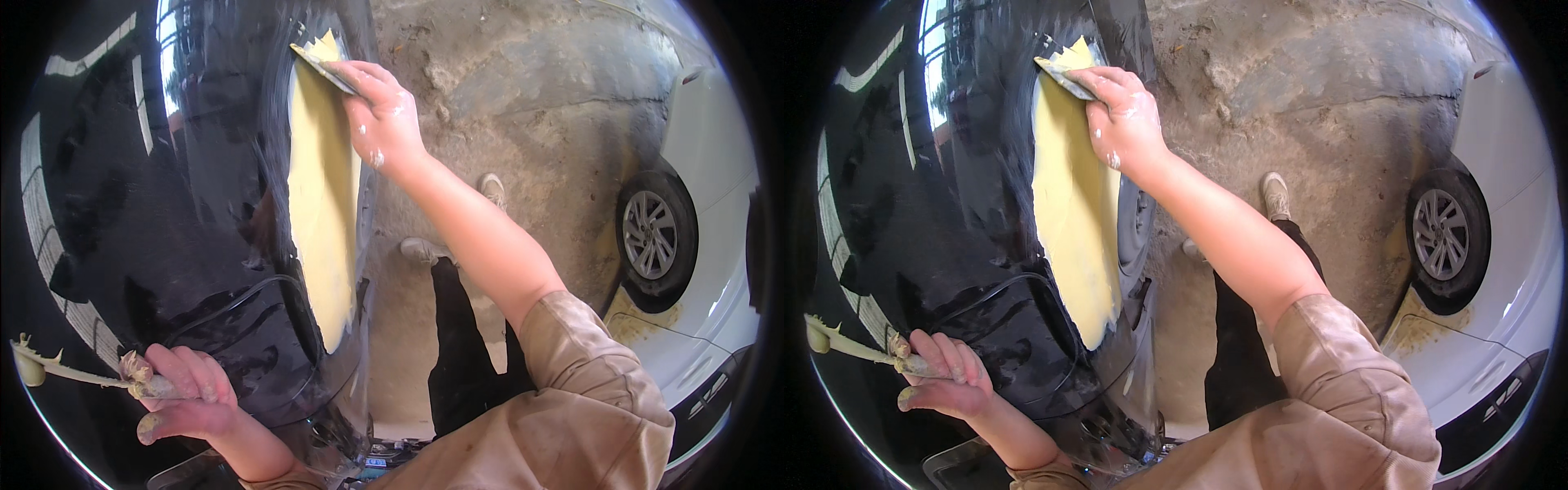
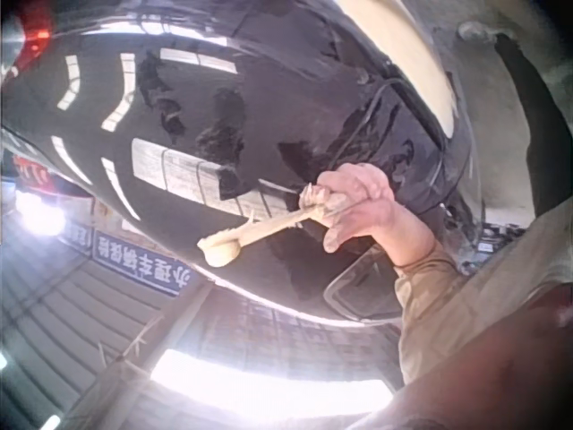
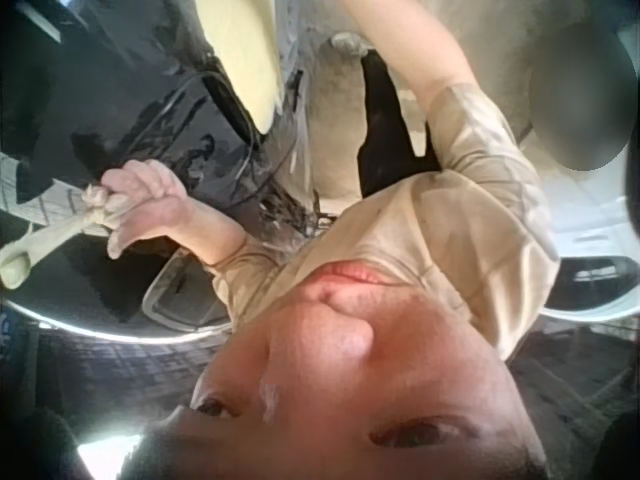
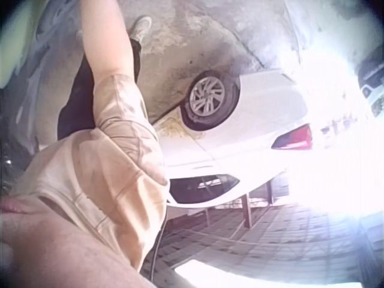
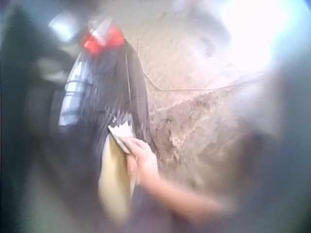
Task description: The person applies a yellow body filler to the rear quarter panel of a black car using a putty knife and a flexible scraper. They repeatedly scoop filler from a board and spread it over the panel surface, smoothing it into place.
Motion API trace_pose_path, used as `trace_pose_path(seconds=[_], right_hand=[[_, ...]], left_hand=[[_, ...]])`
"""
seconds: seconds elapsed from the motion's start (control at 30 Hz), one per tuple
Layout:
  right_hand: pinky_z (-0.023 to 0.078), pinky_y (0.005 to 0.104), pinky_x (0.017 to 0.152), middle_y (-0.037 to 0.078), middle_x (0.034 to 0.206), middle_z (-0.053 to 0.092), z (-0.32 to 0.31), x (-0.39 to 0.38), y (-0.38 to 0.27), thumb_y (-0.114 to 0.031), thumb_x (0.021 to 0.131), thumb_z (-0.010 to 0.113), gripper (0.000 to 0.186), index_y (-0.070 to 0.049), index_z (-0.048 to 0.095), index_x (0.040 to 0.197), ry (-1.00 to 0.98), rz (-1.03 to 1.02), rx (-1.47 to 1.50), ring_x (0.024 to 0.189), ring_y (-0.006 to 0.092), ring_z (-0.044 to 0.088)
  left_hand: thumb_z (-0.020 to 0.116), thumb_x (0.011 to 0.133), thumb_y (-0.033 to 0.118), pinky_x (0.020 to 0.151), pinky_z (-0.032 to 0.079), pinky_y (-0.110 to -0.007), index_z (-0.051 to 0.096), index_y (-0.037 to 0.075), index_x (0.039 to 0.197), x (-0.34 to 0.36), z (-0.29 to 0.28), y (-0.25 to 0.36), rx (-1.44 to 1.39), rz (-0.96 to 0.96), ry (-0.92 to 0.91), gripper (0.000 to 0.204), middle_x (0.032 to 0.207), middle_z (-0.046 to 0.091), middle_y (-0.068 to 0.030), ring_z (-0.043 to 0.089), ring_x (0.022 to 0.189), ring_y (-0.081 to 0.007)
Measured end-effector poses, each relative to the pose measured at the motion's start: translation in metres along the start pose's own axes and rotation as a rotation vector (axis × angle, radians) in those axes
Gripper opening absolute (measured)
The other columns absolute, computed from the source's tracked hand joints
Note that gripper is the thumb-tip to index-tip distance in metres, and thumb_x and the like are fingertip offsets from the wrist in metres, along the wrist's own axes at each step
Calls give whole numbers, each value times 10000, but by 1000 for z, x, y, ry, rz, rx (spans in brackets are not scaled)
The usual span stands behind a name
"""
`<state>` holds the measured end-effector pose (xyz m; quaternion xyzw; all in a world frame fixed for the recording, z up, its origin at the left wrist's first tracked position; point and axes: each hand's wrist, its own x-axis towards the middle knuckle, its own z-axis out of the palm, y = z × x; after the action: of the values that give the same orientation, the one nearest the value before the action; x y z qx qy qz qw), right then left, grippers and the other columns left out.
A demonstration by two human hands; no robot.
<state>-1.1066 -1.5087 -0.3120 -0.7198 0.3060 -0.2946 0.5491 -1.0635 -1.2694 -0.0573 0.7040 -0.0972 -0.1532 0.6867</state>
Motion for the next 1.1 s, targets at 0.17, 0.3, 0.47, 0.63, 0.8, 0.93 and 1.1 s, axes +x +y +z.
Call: trace_pose_path(seconds=[0.17, 0.3, 0.47, 0.63, 0.8, 0.93, 1.1], right_hand=[[516, 406, 992, 122, 1230, 671, -5, -32, -15, 90, 773, 568, 526, -111, 706, 1239, -7, -131, 23, 1142, 346, 625], [491, 443, 1006, 115, 1237, 654, -7, -66, -29, 123, 677, 578, 606, -99, 700, 1228, -55, -214, 44, 1158, 355, 602], [495, 460, 1019, 137, 1275, 644, -11, -114, -45, 142, 627, 538, 635, -57, 709, 1205, -119, -272, 55, 1157, 373, 602], [497, 458, 1003, 129, 1271, 644, -10, -154, -51, 163, 588, 581, 659, -64, 715, 1192, -147, -295, 78, 1154, 364, 600], [473, 455, 981, 89, 1280, 642, -11, -179, -48, 90, 620, 672, 634, -110, 707, 1221, -143, -350, 64, 1156, 338, 599], [485, 450, 998, 108, 1268, 654, -11, -201, -51, 140, 618, 648, 638, -91, 710, 1210, -149, -337, 55, 1176, 356, 595], [482, 468, 982, 91, 1292, 644, -13, -218, -54, 112, 614, 691, 642, -106, 704, 1218, -159, -347, 54, 1185, 350, 587]], left_hand=[[698, 798, 693, 336, 262, -168, 459, 43, 1244, 6, -4, 1, -128, -53, -111, 824, 717, 318, 16, 317, 488, -51], [703, 798, 694, 349, 265, -166, 452, 32, 1306, 5, -6, 2, -192, -66, -108, 872, 731, 327, 14, 306, 500, -51], [705, 795, 718, 349, 272, -171, 464, 33, 1288, 5, -6, 4, -33, -47, -31, 878, 729, 344, 13, 312, 482, -58], [667, 781, 795, 337, 278, -173, 470, 56, 1250, 10, -7, 3, 78, -31, -29, 896, 684, 340, 16, 330, 443, -61], [626, 815, 798, 350, 270, -170, 458, 65, 1315, 17, 0, 0, 160, 6, -43, 904, 707, 345, 17, 314, 468, -48], [594, 827, 796, 399, 316, -160, 441, 58, 1340, 27, 1, -1, 203, 34, -149, 912, 760, 409, 3, 375, 519, -52], [462, 977, 677, 469, 327, -166, 440, 70, 1356, 32, 2, -4, 114, 36, -315, 715, 846, 414, -8, 350, 590, -57]])
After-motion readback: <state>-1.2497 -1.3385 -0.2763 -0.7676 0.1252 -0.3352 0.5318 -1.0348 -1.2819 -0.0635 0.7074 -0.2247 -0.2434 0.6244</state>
